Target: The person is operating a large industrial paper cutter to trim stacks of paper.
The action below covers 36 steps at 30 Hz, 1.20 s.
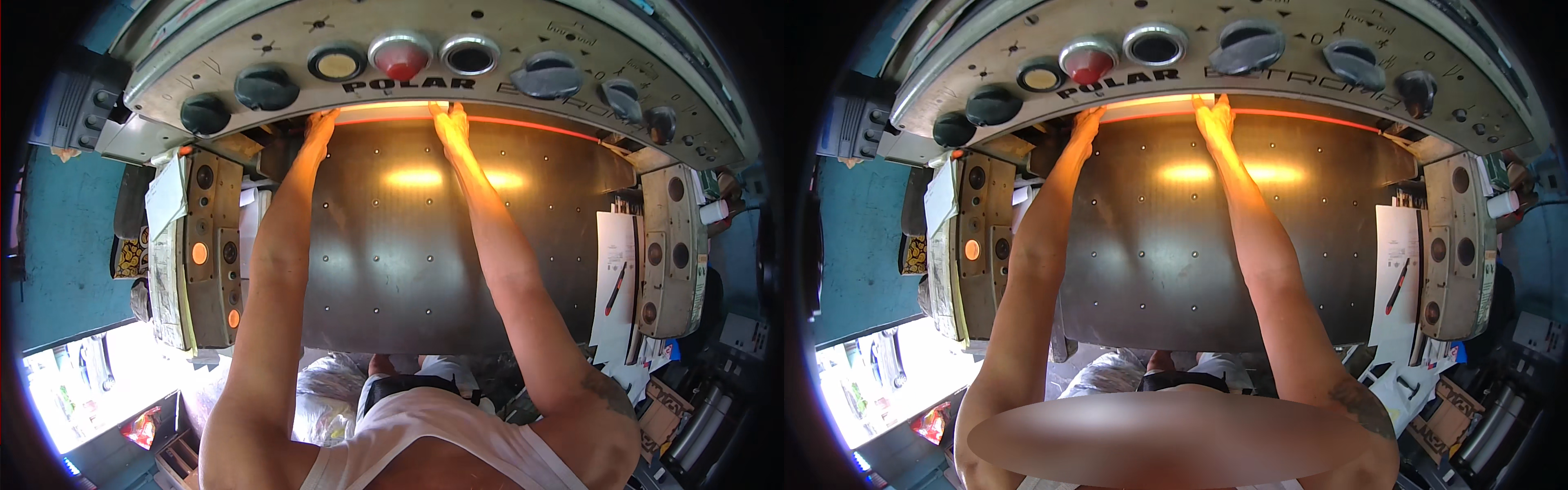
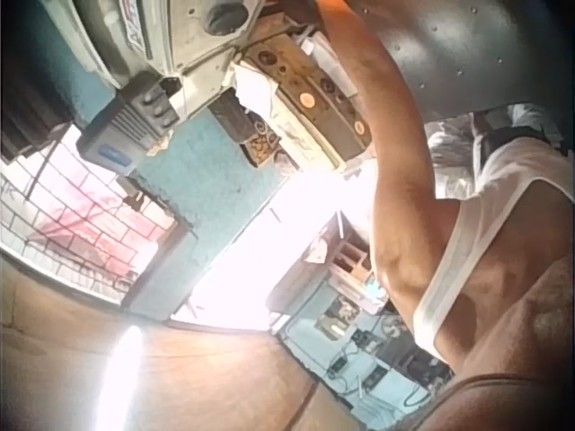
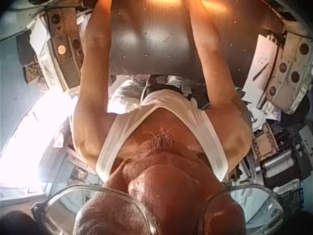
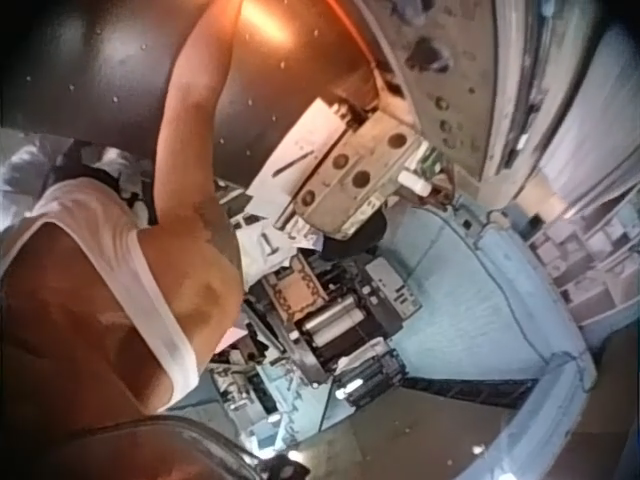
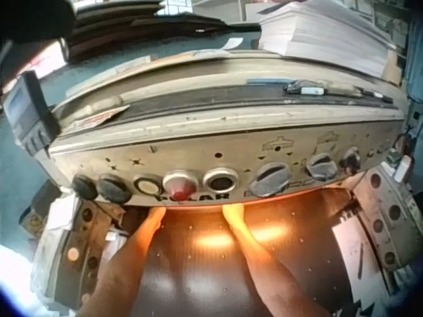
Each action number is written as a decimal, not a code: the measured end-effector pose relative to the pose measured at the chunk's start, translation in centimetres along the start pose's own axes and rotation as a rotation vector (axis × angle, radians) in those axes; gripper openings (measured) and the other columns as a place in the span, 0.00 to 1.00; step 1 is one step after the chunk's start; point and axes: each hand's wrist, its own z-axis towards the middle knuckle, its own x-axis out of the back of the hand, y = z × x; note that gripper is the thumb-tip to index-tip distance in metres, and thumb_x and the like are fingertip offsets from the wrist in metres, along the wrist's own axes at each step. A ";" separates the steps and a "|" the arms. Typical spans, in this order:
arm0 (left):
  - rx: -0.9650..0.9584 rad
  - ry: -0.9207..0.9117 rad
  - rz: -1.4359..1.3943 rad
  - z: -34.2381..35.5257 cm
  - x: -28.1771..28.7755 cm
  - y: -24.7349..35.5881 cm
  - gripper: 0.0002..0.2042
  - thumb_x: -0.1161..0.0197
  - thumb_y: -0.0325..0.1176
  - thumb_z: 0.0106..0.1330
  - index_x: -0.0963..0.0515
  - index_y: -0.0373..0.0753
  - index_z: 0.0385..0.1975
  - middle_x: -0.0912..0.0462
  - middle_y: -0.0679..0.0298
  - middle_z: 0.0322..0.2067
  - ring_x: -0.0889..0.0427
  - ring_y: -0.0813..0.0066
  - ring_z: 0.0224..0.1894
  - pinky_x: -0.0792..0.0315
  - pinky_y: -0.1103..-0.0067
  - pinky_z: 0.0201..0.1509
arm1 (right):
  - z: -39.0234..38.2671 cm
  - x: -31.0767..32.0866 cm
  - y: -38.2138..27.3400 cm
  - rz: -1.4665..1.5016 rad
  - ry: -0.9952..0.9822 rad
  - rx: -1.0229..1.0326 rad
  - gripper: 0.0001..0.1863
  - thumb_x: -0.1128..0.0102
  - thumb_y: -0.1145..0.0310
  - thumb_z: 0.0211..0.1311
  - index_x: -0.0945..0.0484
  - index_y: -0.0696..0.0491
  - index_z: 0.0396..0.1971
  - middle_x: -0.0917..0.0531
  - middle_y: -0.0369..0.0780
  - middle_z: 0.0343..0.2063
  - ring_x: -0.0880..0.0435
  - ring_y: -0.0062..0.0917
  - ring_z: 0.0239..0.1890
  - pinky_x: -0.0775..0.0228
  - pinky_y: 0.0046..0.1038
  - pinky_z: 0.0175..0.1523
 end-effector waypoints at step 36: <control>-0.873 0.253 0.721 -34.6 0.4 -10.0 0.25 0.37 0.41 0.66 0.30 0.35 0.60 0.34 0.45 0.63 0.39 0.46 0.69 0.41 0.55 0.70 | -33.1 24.0 11.7 -0.940 0.075 0.690 0.28 0.38 0.52 0.63 0.29 0.53 0.57 0.30 0.47 0.56 0.32 0.44 0.60 0.40 0.45 0.64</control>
